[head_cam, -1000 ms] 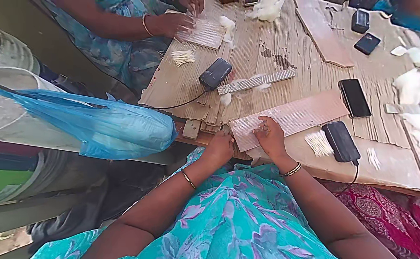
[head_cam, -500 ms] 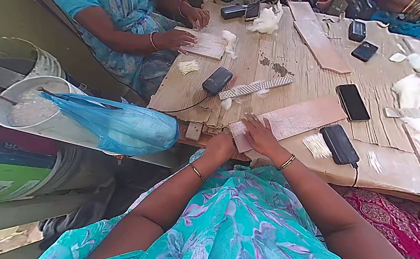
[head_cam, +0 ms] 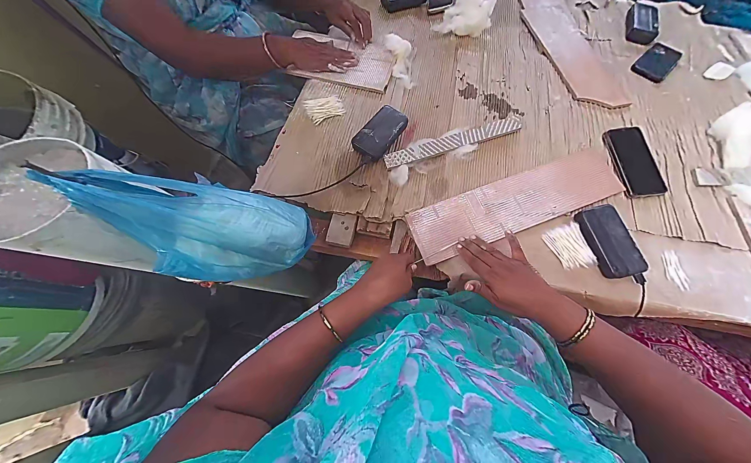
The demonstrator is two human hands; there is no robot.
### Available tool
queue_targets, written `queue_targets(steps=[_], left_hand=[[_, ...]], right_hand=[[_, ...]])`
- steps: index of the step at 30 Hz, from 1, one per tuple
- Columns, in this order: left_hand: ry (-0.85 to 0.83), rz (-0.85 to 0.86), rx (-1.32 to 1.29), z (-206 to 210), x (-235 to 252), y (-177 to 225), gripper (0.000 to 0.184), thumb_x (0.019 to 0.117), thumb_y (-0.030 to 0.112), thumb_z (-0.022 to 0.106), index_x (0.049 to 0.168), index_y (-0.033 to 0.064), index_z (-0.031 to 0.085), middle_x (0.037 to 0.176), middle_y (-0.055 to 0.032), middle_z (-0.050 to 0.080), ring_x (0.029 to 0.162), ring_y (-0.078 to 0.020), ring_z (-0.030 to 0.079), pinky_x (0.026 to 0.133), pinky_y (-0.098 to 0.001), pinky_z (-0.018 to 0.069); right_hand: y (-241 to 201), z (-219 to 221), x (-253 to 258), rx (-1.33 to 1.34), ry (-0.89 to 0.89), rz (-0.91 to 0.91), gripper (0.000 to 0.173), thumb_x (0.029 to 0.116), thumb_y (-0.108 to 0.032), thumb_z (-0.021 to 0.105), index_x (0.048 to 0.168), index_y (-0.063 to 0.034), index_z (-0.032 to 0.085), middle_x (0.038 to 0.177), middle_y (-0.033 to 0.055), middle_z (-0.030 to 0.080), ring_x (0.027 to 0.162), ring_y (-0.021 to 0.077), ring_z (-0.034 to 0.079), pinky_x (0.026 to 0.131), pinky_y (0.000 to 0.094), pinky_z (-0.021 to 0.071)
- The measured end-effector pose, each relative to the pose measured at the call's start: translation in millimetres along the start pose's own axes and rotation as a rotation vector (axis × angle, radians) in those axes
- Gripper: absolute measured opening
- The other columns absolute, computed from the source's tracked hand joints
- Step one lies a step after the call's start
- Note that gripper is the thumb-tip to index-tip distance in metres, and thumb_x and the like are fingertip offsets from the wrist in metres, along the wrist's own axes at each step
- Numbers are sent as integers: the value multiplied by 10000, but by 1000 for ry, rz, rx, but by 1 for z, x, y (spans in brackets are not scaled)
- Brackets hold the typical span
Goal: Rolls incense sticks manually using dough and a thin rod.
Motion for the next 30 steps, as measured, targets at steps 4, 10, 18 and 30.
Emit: queue_targets(steps=[4,10,18,30], left_hand=[[121,-14,-9,-21,5,-4,349,1117,210,421,1234,-25,651,1165,-228,684,1148,-368,654,1012,-555,493],[194,-59,73,-37,18,-15,321,1095,214,452,1226,11,663,1189,-210,686,1166,-375,655,1001,-567,512],[18,36,74,-10,10,-6,350,1115,226,426,1262,-1,648,1187,-201,681,1151,-342,654,1017,-532,497],[202,50,26,-40,14,-6,323,1106,186,444,1227,-11,670,1196,-200,690,1168,-345,656,1032,-534,496]], right_hand=[[17,-26,32,-52,187,98,721,1071,-544,300,1586,-42,358,1659,127,336,1557,308,263,1182,742,49],[3,-4,96,-40,101,21,735,1067,-566,313,1628,-92,271,1698,83,255,1580,261,197,1214,696,29],[-20,15,26,-1,-42,-76,826,1043,-657,214,1616,-68,297,1691,110,267,1577,258,210,1209,705,8],[8,-25,60,-6,264,142,729,1065,-536,343,1586,-25,345,1656,145,334,1551,330,272,1194,719,90]])
Point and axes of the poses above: each hand's wrist, its own x-axis towards the middle knuckle, its own z-axis out of the palm, y = z × x, the point moved 10 cm from there along x, towards the middle knuckle
